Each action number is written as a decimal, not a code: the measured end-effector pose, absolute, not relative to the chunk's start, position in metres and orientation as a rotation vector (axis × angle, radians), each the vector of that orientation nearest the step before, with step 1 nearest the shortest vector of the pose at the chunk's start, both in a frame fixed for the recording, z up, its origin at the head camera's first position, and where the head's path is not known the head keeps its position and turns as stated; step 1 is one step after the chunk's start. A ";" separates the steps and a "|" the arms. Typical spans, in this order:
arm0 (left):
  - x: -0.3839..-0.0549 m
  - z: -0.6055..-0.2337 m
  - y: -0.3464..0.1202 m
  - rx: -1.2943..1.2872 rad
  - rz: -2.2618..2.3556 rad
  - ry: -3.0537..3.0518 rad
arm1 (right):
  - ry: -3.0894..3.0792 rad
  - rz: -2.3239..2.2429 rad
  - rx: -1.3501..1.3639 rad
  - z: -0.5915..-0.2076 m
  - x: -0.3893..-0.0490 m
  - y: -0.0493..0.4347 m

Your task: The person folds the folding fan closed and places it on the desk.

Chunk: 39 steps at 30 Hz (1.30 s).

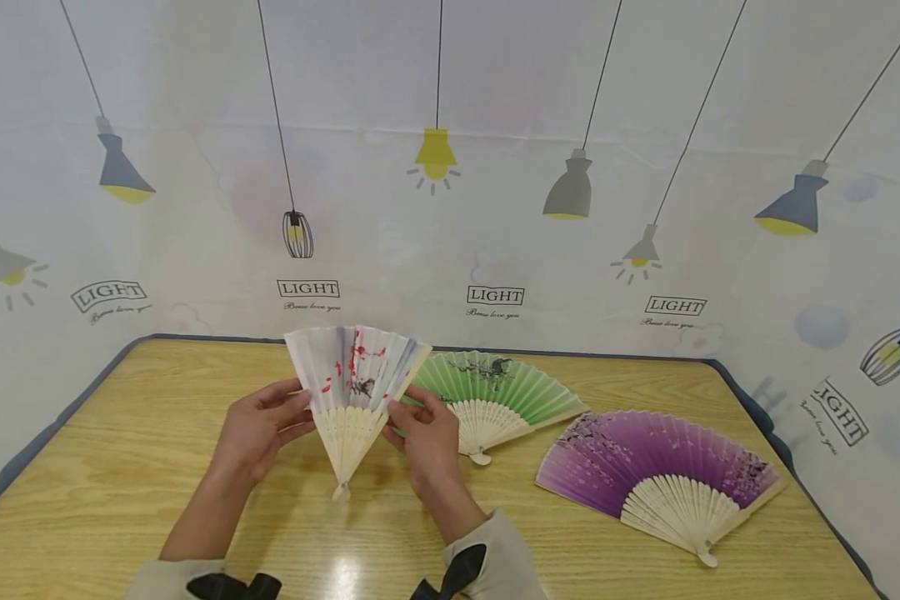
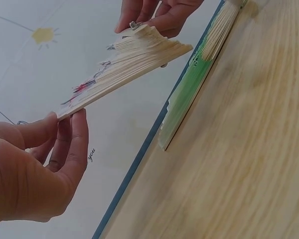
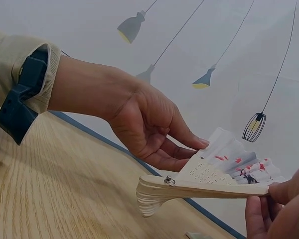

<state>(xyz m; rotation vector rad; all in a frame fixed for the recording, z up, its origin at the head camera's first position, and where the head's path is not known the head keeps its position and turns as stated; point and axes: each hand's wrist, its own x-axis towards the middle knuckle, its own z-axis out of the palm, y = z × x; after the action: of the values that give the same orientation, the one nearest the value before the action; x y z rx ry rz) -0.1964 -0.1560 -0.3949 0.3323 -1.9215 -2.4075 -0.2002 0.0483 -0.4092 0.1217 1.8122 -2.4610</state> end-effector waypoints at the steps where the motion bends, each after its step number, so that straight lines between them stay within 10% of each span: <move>1: -0.197 -0.395 -0.156 0.329 -2.411 -1.921 | 1.816 -2.456 0.120 -0.409 -0.200 0.048; 39: -0.196 -0.395 -0.153 0.301 -2.372 -1.993 | 1.793 -2.454 0.085 -0.410 -0.200 0.045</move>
<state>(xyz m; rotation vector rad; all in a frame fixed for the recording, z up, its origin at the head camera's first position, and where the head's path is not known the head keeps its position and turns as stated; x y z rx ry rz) -0.1962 -0.1529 -0.3951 0.3007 -1.9927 -2.3717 -0.1996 0.0455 -0.4098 0.0850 1.7932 -2.4544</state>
